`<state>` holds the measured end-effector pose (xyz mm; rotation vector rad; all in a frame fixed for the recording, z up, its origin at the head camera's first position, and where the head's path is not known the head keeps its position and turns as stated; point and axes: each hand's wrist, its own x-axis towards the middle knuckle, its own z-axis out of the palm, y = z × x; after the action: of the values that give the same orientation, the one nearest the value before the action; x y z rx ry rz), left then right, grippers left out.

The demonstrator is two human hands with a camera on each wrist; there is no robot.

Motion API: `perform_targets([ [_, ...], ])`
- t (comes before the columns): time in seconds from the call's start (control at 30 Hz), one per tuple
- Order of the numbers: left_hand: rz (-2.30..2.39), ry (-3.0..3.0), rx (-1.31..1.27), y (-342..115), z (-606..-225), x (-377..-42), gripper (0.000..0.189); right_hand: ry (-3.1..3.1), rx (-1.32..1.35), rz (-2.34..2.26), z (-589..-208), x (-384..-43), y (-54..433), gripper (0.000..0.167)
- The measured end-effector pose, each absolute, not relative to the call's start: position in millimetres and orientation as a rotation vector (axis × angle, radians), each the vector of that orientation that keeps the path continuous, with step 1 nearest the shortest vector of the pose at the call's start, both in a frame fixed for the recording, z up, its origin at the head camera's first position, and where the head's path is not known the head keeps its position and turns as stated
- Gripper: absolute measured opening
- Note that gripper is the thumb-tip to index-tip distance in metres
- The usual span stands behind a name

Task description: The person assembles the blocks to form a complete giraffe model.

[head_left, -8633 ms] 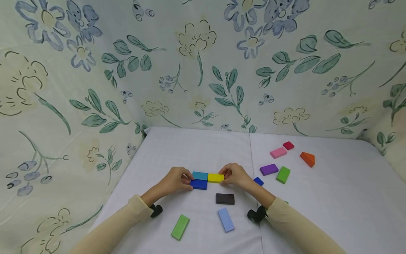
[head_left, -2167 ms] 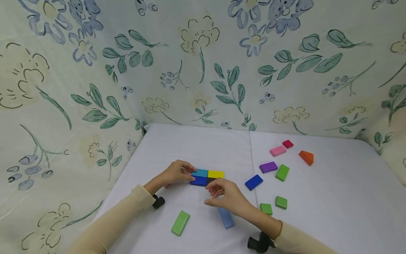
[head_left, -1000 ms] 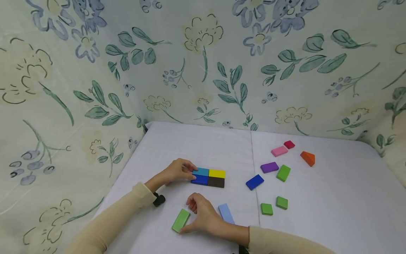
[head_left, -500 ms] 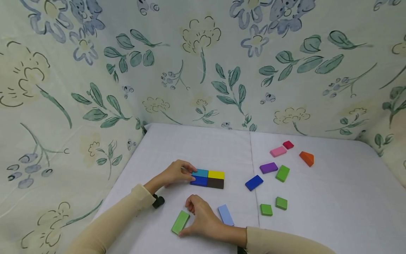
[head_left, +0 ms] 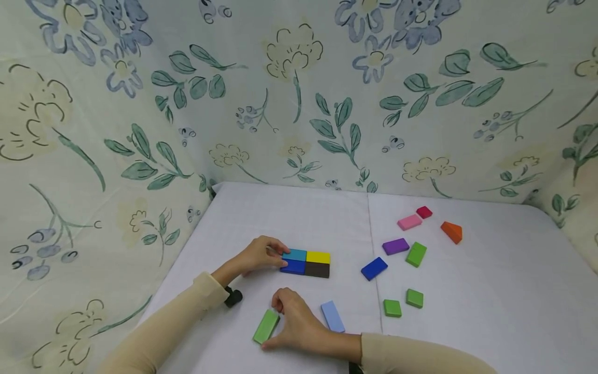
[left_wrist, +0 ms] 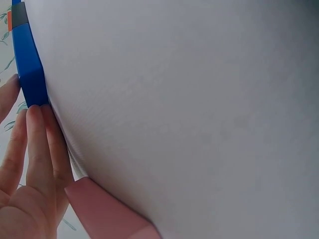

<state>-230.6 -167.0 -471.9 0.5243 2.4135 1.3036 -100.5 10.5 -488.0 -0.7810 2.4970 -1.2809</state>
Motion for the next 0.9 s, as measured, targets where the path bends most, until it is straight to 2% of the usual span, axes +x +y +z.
perform_targets([
  [0.43,1.301,2.417,0.524,-167,-473,-231,0.028,2.454,-0.713,-1.334,-486,-102,15,0.057],
  [0.9,1.303,2.427,0.522,-165,-475,-231,0.028,2.456,-0.647,-1.364,-483,-108,23,0.054],
])
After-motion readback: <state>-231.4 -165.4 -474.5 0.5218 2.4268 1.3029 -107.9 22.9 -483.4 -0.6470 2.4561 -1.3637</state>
